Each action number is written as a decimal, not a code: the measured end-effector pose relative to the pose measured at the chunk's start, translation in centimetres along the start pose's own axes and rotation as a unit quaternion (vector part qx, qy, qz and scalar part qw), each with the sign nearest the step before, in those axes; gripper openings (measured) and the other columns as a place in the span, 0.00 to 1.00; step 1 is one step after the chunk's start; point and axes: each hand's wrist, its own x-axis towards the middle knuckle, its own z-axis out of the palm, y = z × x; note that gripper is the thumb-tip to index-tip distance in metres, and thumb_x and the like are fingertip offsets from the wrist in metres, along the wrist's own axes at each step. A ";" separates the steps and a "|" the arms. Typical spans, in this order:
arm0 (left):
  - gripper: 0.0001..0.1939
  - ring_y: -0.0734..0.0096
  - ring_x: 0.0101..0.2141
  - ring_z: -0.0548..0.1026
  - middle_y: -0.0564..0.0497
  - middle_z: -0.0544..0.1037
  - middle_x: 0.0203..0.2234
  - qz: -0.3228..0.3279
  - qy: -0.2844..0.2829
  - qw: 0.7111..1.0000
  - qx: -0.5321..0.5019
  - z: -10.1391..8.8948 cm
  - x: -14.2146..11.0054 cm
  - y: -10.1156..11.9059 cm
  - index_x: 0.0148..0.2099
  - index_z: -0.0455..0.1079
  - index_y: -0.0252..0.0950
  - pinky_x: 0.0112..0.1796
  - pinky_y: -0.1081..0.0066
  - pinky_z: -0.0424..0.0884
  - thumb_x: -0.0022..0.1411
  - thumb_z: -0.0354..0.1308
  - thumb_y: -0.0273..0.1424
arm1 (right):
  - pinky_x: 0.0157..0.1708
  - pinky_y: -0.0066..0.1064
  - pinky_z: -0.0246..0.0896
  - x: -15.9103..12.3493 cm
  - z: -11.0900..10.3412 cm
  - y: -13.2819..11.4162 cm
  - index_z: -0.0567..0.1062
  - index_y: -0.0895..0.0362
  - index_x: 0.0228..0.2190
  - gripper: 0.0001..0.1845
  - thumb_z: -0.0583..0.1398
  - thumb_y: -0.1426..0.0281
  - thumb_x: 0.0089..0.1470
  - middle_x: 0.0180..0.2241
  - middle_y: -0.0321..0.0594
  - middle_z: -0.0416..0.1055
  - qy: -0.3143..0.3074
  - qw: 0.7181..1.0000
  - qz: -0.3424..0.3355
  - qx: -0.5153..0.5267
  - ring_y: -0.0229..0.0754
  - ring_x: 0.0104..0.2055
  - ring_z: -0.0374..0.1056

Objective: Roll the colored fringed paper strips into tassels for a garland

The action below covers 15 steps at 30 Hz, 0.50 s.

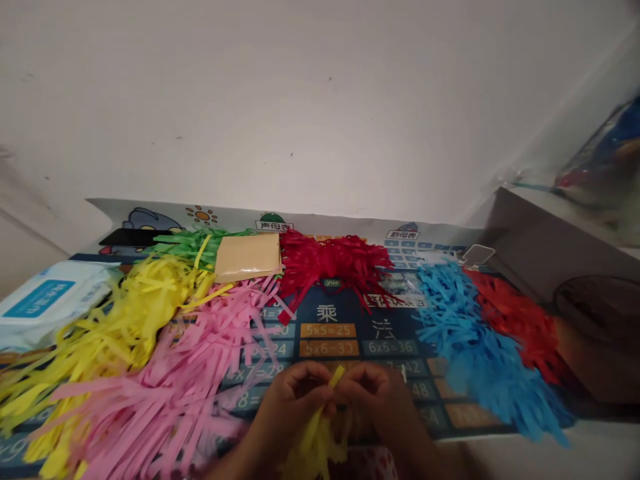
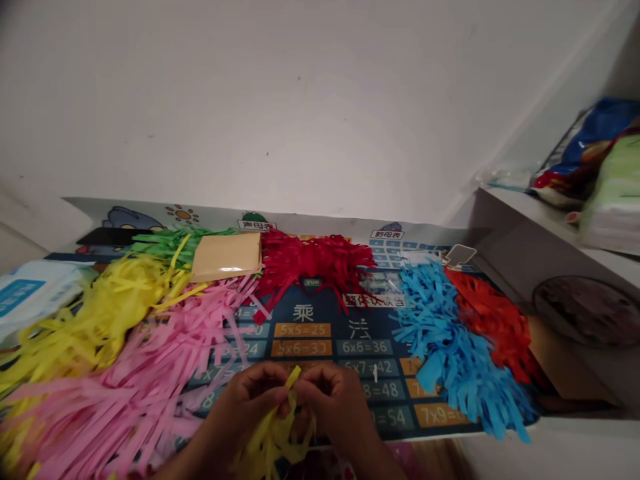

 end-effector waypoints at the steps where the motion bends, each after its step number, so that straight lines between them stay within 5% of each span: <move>1: 0.18 0.75 0.20 0.71 0.55 0.75 0.17 0.001 -0.002 1.000 0.001 0.0 -0.1 0.0 0.32 0.71 0.33 0.25 0.75 0.64 0.45 0.69 0.40 | 0.21 0.24 0.60 0.0 0.1 0.0 0.74 0.56 0.20 0.07 0.64 0.67 0.45 0.17 0.33 0.72 -0.005 1.000 0.007 0.014 0.37 0.20 0.67; 5: 0.10 0.75 0.20 0.71 0.55 0.75 0.20 0.021 -0.019 0.998 0.047 0.0 -0.2 0.4 0.32 0.73 0.34 0.25 0.76 0.64 0.48 0.65 0.34 | 0.21 0.24 0.60 -0.1 0.1 0.4 0.75 0.55 0.29 0.10 0.66 0.71 0.40 0.18 0.29 0.72 -0.006 0.997 0.008 0.080 0.37 0.20 0.68; 9: 0.04 0.70 0.29 0.76 0.51 0.79 0.27 0.107 0.000 0.969 0.223 0.0 -0.9 1.0 0.32 0.76 0.36 0.31 0.75 0.67 0.52 0.62 0.30 | 0.24 0.26 0.61 -0.3 -0.3 0.8 0.77 0.56 0.39 0.19 0.66 0.70 0.41 0.21 0.31 0.73 -0.023 0.999 0.006 0.040 0.38 0.22 0.69; 12: 0.04 0.69 0.30 0.76 0.51 0.79 0.27 0.176 0.021 0.914 0.366 0.1 -1.6 1.0 0.32 0.74 0.37 0.32 0.75 0.66 0.57 0.59 0.30 | 0.28 0.27 0.62 -0.5 -0.4 1.0 0.80 0.55 0.32 0.09 0.65 0.67 0.45 0.25 0.36 0.76 -0.048 0.996 -0.040 -0.066 0.41 0.27 0.70; 15: 0.05 0.69 0.29 0.76 0.51 0.79 0.27 0.175 0.029 0.875 0.450 0.1 -2.1 0.5 0.34 0.71 0.36 0.30 0.75 0.66 0.60 0.57 0.32 | 0.31 0.28 0.63 -0.4 -0.3 1.1 0.80 0.54 0.25 0.08 0.63 0.64 0.50 0.27 0.36 0.75 -0.033 0.983 -0.111 -0.143 0.41 0.30 0.70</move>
